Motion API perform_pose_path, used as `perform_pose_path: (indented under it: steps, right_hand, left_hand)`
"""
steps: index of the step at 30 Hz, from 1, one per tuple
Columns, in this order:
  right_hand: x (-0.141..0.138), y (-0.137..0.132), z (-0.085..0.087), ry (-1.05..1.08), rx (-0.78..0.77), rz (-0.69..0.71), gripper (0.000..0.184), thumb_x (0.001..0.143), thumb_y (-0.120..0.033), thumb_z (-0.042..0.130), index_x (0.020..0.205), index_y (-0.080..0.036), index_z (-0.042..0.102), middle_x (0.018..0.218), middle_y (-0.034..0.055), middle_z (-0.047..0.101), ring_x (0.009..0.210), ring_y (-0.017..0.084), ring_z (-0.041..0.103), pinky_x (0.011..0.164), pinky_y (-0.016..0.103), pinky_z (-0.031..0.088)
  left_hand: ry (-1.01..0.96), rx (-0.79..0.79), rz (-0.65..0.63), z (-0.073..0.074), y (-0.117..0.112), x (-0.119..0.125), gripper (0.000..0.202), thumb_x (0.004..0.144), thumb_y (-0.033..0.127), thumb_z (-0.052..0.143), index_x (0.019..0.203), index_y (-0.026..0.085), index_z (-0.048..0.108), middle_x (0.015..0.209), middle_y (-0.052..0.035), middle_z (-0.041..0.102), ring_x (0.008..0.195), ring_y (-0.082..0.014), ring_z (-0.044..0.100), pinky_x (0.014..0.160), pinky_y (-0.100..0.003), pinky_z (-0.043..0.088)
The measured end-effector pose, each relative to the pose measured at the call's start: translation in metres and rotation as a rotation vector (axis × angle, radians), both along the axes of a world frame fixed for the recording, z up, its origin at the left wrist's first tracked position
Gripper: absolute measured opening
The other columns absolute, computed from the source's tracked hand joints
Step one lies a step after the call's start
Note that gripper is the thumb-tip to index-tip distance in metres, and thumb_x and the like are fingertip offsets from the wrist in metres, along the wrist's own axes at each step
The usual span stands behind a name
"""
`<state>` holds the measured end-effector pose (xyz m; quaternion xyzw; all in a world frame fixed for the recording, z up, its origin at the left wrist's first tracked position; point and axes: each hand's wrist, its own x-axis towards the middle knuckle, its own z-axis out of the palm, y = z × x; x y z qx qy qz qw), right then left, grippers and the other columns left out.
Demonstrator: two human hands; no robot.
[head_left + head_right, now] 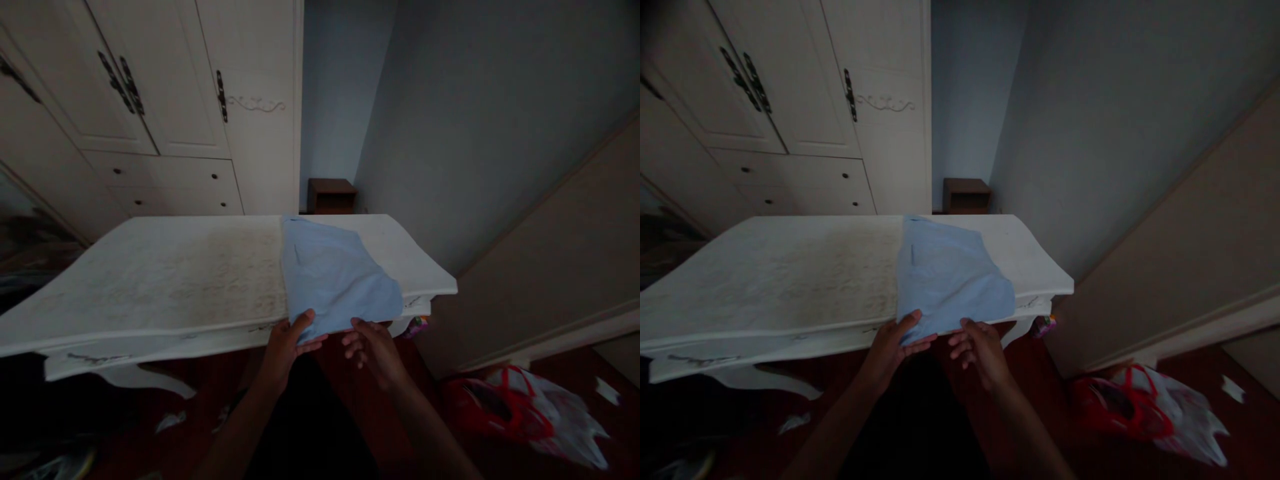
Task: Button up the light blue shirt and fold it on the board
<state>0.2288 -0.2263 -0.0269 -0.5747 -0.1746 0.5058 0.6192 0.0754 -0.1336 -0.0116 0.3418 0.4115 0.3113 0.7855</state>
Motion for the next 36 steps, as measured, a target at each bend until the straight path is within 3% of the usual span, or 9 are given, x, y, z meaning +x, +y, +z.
perform_pose_path:
  steps: [5,13,17,19,22,24,27,31,36]
  right_hand:
    - [0.013,-0.012,0.009,-0.06,-0.021,0.08,0.043,0.07,-0.053,0.074,0.077,-0.011,0.066,0.072,0.0105,0.074,0.047,0.015,0.066,0.033,0.017,0.041]
    - [0.019,-0.018,0.006,-0.04,-0.009,0.056,0.04,0.069,-0.051,0.076,0.077,-0.012,0.067,0.068,0.0079,0.072,0.047,0.013,0.065,0.033,0.016,0.042]
    - [0.015,-0.021,-0.001,0.036,0.066,0.052,0.038,0.071,-0.051,0.075,0.083,-0.017,0.062,0.089,0.0086,0.074,0.066,0.018,0.071,0.04,0.021,0.051]
    - [0.016,-0.023,-0.005,0.084,0.116,0.029,0.039,0.071,-0.053,0.075,0.086,-0.02,0.06,0.095,0.007,0.072,0.079,0.022,0.072,0.048,0.027,0.056]
    - [0.02,-0.021,-0.009,0.194,0.19,-0.045,0.038,0.07,-0.053,0.076,0.086,-0.023,0.059,0.089,0.0019,0.07,0.091,0.023,0.07,0.068,0.036,0.06]
    - [0.025,-0.018,-0.01,0.278,0.24,-0.107,0.035,0.071,-0.052,0.076,0.086,-0.025,0.058,0.079,-0.0023,0.068,0.087,0.019,0.069,0.081,0.038,0.058]
    - [0.033,-0.012,-0.009,0.325,0.278,-0.216,0.035,0.071,-0.05,0.077,0.088,-0.027,0.058,0.072,-0.0055,0.066,0.077,0.014,0.069,0.084,0.033,0.057]
    - [0.046,-0.016,-0.005,0.298,0.228,-0.231,0.035,0.072,-0.045,0.078,0.096,-0.028,0.058,0.074,-0.0043,0.068,0.074,0.016,0.07,0.083,0.035,0.059]
    - [0.059,-0.032,0.007,0.265,0.19,-0.203,0.03,0.076,-0.042,0.075,0.093,-0.025,0.057,0.083,0.0015,0.072,0.078,0.02,0.072,0.082,0.037,0.059]
  left_hand:
    - [0.001,0.036,0.019,0.001,0.0,0.0,0.036,0.071,0.034,0.077,0.093,0.008,0.067,0.088,-0.0129,0.072,0.069,-0.0236,0.072,0.063,-0.035,0.062]
    - [0.102,0.106,-0.003,0.005,-0.003,0.001,0.035,0.066,0.042,0.078,0.063,0.013,0.058,0.048,-0.0007,0.057,0.036,-0.0115,0.054,0.031,-0.019,0.041]
    - [0.177,0.147,-0.053,0.001,-0.002,-0.003,0.042,0.069,0.052,0.073,0.058,0.016,0.053,0.035,0.0039,0.045,0.027,-0.0073,0.04,0.027,-0.016,0.031]
    - [0.166,0.135,-0.08,-0.002,-0.001,-0.005,0.042,0.07,0.054,0.073,0.064,0.016,0.055,0.039,0.0025,0.05,0.031,-0.0093,0.046,0.03,-0.018,0.036]
    - [0.123,0.112,-0.086,-0.005,0.0,-0.009,0.042,0.065,0.05,0.078,0.076,0.012,0.062,0.061,-0.0061,0.067,0.05,-0.016,0.063,0.043,-0.023,0.05]
    - [0.084,0.117,-0.049,-0.006,-0.001,-0.009,0.043,0.065,0.046,0.08,0.084,0.01,0.067,0.083,-0.0117,0.072,0.071,-0.0209,0.07,0.058,-0.027,0.058]
    - [-0.02,0.096,0.042,-0.004,-0.006,-0.007,0.041,0.067,0.04,0.08,0.092,0.01,0.069,0.101,-0.0108,0.072,0.094,-0.0229,0.067,0.078,-0.034,0.061]
    - [-0.044,0.044,0.13,-0.001,-0.008,-0.004,0.034,0.063,0.032,0.083,0.082,0.009,0.069,0.089,-0.0072,0.071,0.082,-0.0197,0.067,0.074,-0.036,0.063]
    - [-0.031,0.034,0.294,0.007,0.001,-0.011,0.023,0.062,0.021,0.081,0.075,0.009,0.066,0.078,-0.0031,0.066,0.068,-0.0151,0.065,0.069,-0.035,0.064]
